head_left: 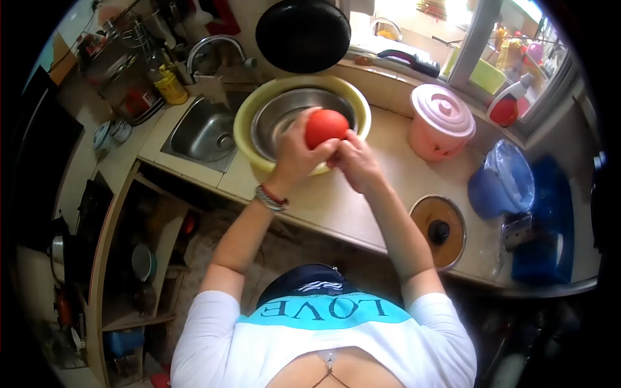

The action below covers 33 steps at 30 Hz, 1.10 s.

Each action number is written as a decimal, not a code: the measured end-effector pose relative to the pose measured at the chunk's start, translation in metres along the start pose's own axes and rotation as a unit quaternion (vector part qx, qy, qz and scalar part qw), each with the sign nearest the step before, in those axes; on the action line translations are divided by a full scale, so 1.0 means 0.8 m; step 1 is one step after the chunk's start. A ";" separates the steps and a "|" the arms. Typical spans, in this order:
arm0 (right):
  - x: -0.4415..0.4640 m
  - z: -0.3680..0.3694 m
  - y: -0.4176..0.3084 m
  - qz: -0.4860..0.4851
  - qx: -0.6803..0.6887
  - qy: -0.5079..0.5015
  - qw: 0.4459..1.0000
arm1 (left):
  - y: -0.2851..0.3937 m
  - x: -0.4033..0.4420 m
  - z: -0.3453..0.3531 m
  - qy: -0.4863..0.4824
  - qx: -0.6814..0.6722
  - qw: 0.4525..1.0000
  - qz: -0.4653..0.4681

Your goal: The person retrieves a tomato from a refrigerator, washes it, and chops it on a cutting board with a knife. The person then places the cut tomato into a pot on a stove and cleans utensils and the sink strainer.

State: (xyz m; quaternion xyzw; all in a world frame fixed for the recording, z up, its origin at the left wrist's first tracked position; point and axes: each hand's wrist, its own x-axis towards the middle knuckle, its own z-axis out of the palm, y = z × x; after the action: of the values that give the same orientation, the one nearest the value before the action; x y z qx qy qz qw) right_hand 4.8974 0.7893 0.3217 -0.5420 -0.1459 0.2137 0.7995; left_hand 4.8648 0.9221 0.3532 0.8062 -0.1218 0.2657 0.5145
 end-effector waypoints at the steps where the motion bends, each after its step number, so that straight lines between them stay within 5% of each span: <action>1: 0.012 0.001 -0.007 0.017 0.028 -0.035 0.999 | -0.013 0.012 -0.007 -0.017 -0.051 0.998 -0.037; 3: 0.030 -0.004 -0.009 0.049 0.186 -0.119 0.974 | -0.029 0.027 -0.013 -0.017 -0.157 0.985 -0.068; 11: 0.075 -0.016 0.013 0.055 0.149 -0.133 0.978 | -0.068 0.043 -0.008 -0.013 -0.196 0.966 -0.165; 19: 0.111 0.004 0.038 0.046 0.071 -0.023 0.996 | -0.107 0.056 -0.012 -0.001 -0.044 0.996 -0.073; 26: 0.139 0.008 0.082 0.088 0.186 0.099 0.974 | -0.116 0.064 -0.012 -0.026 0.046 0.998 -0.040; 29: 0.136 -0.001 0.062 0.031 0.195 0.053 0.979 | -0.125 0.087 -0.011 -0.039 -0.098 0.989 -0.099; 31: 0.127 -0.011 0.039 0.030 0.184 0.038 0.982 | -0.124 0.102 -0.032 -0.172 -0.325 0.892 -0.262; 33: 0.114 -0.039 0.024 0.023 0.130 0.086 0.987 | -0.143 0.106 -0.033 -0.120 -0.382 0.859 -0.320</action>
State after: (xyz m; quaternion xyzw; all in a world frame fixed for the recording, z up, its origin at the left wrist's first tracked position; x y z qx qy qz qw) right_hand 4.9871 0.8159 0.2924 -0.4530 -0.0350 0.2018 0.8677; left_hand 4.9810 1.0026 0.3216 0.5664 -0.0098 -0.0796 0.8202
